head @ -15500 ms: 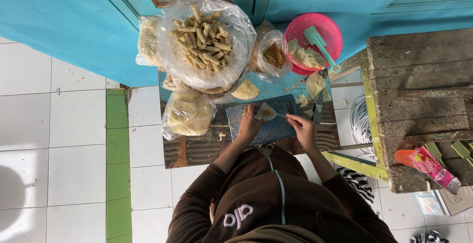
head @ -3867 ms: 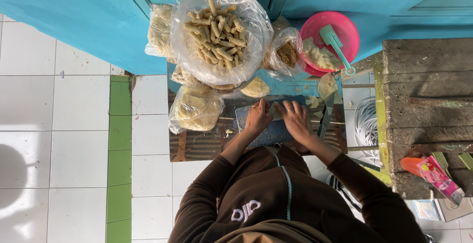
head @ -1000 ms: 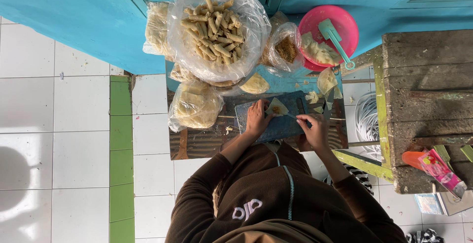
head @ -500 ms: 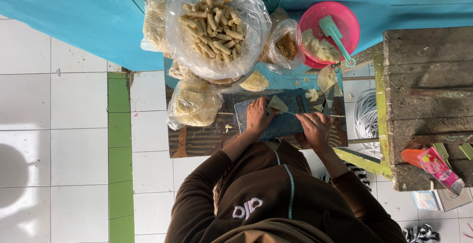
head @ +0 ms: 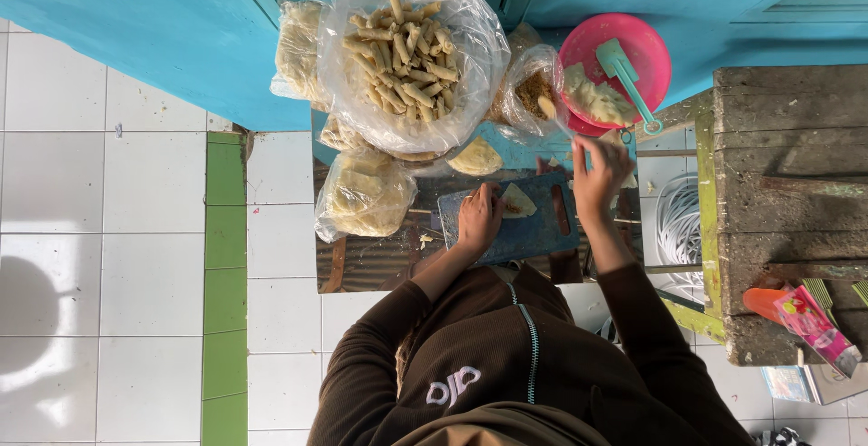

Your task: The person folds triangular pastry wrappers around a spoonful of filling on a small cutting board, pinching the edges closed by hand, and places each finished pastry into a large plastic-lined bowl of finished pastries. They repeat this folding cycle continuously, occasionally reaching into the filling bag.

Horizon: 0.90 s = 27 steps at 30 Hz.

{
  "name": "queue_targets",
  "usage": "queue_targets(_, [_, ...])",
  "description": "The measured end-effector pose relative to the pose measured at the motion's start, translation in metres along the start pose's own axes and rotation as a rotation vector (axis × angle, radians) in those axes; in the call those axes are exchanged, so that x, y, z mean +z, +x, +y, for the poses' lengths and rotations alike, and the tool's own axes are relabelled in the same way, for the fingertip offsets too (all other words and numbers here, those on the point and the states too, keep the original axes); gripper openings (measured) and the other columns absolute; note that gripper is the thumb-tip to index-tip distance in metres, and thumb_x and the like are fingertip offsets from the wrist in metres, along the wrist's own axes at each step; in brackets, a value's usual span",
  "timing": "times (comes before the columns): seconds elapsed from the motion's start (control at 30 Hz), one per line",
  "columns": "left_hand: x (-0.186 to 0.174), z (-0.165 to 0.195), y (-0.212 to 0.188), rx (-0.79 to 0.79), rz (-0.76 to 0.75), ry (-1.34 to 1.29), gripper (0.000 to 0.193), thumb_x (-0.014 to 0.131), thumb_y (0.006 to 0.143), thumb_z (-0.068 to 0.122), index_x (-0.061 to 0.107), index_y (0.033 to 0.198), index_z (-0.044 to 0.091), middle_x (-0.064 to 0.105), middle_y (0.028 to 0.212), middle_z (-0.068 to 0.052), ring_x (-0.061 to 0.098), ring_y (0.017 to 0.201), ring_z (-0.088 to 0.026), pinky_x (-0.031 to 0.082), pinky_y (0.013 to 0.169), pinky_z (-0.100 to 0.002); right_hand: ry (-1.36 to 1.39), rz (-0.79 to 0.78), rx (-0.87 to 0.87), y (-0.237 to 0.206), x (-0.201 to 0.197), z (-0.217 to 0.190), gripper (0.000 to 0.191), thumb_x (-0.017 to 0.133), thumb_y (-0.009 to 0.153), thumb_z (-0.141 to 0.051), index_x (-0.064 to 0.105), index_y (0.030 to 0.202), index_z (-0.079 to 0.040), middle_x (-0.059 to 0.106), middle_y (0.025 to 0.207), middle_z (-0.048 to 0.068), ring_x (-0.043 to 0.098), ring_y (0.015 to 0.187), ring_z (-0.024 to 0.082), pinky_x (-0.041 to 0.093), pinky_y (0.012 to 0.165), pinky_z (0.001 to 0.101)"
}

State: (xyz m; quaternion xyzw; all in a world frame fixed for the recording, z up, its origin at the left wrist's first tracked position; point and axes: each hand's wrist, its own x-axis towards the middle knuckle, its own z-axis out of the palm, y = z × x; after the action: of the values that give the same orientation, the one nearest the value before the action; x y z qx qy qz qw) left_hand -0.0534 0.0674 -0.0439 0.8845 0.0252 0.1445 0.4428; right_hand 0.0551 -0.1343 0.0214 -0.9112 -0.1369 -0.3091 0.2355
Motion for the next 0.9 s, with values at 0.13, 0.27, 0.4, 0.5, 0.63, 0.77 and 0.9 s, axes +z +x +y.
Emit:
queue_targets(0.13, [-0.001,0.002,0.005,-0.111,-0.063,-0.05,0.024,0.07,0.093,0.018,0.057,0.11,0.007,0.066,0.081,-0.009,0.067,0.082,-0.03,0.052,0.075,-0.044,-0.007,-0.07,0.044,0.041,0.035,-0.001,0.009,0.08,0.1,-0.021,0.077,0.108,-0.019,0.073,0.101,-0.002,0.061,0.099,0.024,0.037,0.093,0.0423])
queue_targets(0.27, [-0.002,0.008,0.009,-0.15,-0.08,-0.036,0.027,0.073,0.091,0.02,0.056,0.108,0.006,0.066,0.08,-0.009,0.067,0.079,-0.03,0.052,0.073,-0.044,0.006,-0.082,-0.063,0.047,0.037,-0.007,0.022,0.08,0.096,-0.022,0.075,0.116,-0.013,0.07,0.108,0.008,0.058,0.101,0.029,0.04,0.092,0.045])
queue_targets(0.4, [-0.002,0.009,0.009,-0.169,-0.083,-0.049,0.03,0.074,0.088,0.021,0.056,0.106,0.006,0.066,0.082,-0.009,0.067,0.079,-0.031,0.053,0.072,-0.044,0.282,-0.362,-0.136,0.012,0.023,-0.017,0.016,0.076,0.094,-0.01,0.069,0.108,-0.01,0.072,0.103,0.01,0.066,0.101,0.029,0.053,0.089,0.0423])
queue_targets(0.5, [0.0,0.007,0.009,-0.171,-0.091,-0.033,0.03,0.075,0.089,0.023,0.055,0.106,0.007,0.066,0.083,-0.01,0.068,0.077,-0.031,0.053,0.071,-0.044,0.418,-0.648,-0.045,-0.018,0.014,-0.022,0.019,0.074,0.091,-0.006,0.068,0.108,-0.009,0.075,0.096,0.011,0.074,0.09,0.028,0.058,0.076,0.0382])
queue_targets(0.63, [0.004,0.006,0.009,-0.179,-0.096,-0.02,0.033,0.075,0.088,0.022,0.055,0.108,0.007,0.066,0.083,-0.011,0.069,0.077,-0.032,0.053,0.069,-0.045,0.503,-0.807,-0.003,-0.034,0.015,-0.026,0.026,0.072,0.09,-0.003,0.063,0.114,-0.005,0.076,0.094,0.013,0.076,0.086,0.03,0.059,0.068,0.0386])
queue_targets(0.77, [0.005,0.004,0.012,-0.177,-0.087,0.003,0.035,0.076,0.085,0.021,0.055,0.108,0.007,0.067,0.085,-0.012,0.069,0.077,-0.033,0.053,0.068,-0.046,0.45,-0.811,-0.078,-0.036,0.018,-0.033,0.028,0.073,0.088,-0.004,0.061,0.114,-0.005,0.075,0.093,0.016,0.075,0.085,0.034,0.058,0.067,0.0423])
queue_targets(0.9, [0.005,0.004,0.013,-0.188,-0.093,0.023,0.034,0.076,0.085,0.02,0.055,0.109,0.008,0.067,0.084,-0.011,0.069,0.077,-0.033,0.053,0.068,-0.046,0.376,-0.832,-0.111,-0.037,0.017,-0.039,0.032,0.073,0.088,-0.002,0.059,0.117,-0.004,0.075,0.09,0.017,0.074,0.082,0.036,0.057,0.067,0.0443])
